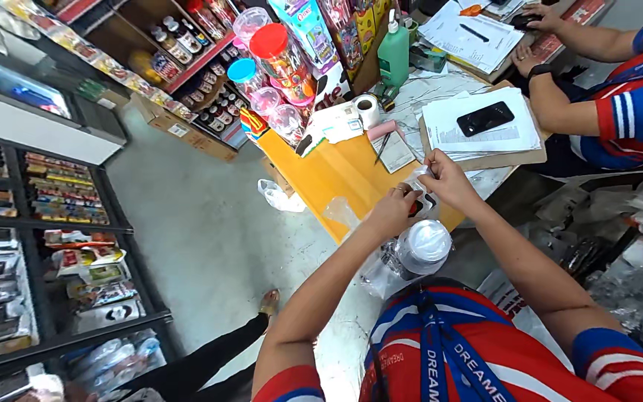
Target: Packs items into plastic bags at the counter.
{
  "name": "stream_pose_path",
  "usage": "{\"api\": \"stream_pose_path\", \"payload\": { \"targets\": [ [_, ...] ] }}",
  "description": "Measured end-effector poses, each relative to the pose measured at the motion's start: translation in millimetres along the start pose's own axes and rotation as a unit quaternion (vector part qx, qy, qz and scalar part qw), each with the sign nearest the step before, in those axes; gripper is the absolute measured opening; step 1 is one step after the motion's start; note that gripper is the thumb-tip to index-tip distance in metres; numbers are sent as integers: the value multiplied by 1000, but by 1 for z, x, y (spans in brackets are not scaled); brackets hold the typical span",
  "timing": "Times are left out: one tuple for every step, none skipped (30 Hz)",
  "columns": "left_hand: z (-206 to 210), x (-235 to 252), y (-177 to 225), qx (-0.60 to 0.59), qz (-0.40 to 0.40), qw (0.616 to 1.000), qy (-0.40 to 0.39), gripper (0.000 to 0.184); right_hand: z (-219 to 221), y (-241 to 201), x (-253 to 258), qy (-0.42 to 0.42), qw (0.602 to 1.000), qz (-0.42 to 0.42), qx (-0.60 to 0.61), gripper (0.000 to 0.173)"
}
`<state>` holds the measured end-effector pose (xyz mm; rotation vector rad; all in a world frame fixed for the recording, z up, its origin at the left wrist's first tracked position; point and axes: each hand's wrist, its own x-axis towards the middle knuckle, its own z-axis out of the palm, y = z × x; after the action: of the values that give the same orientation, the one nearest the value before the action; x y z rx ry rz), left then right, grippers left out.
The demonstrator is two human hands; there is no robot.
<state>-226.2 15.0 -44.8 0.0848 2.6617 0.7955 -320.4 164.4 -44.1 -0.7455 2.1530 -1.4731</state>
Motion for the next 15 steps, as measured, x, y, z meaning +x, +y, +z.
{"api": "stream_pose_path", "payload": {
  "targets": [
    [6,6,6,36,-36,999,1,67,0,0,0,2,1000,3,-3,21],
    [11,11,10,60,-72,996,-5,75,1,0,0,3,1000,3,-6,22],
    [14,16,11,78,-102,992,-19,79,3,-1,1,5,1000,1,-8,23],
    [16,21,10,93,-121,988,-34,80,4,-1,1,8,1000,1,-10,23],
    [17,24,7,107,-128,985,-40,80,5,-2,2,11,1000,2,-11,23],
    [18,25,5,118,-129,984,-39,81,6,-2,3,16,1000,0,-12,22],
    [19,25,4,123,-128,984,-33,84,7,-1,4,22,1000,-6,-15,21],
    [19,23,4,120,-129,984,-23,89,6,1,5,27,999,-13,-21,21],
    [19,20,5,111,-130,985,-10,92,6,3,5,30,999,-16,-27,21],
    [18,17,7,102,-129,986,6,91,4,4,6,32,999,-15,-36,22],
    [17,13,10,95,-123,988,21,86,2,6,7,33,998,-10,-46,23],
    [17,9,12,94,-112,989,32,80,1,9,8,38,998,-6,-50,24],
    [14,6,16,97,-105,989,30,75,-1,10,9,41,998,-4,-53,24],
    [9,3,21,104,-104,989,15,73,-2,10,10,43,998,-8,-53,23],
    [4,1,25,113,-105,988,-3,72,-2,8,9,45,997,-21,-51,21]
  ]
}}
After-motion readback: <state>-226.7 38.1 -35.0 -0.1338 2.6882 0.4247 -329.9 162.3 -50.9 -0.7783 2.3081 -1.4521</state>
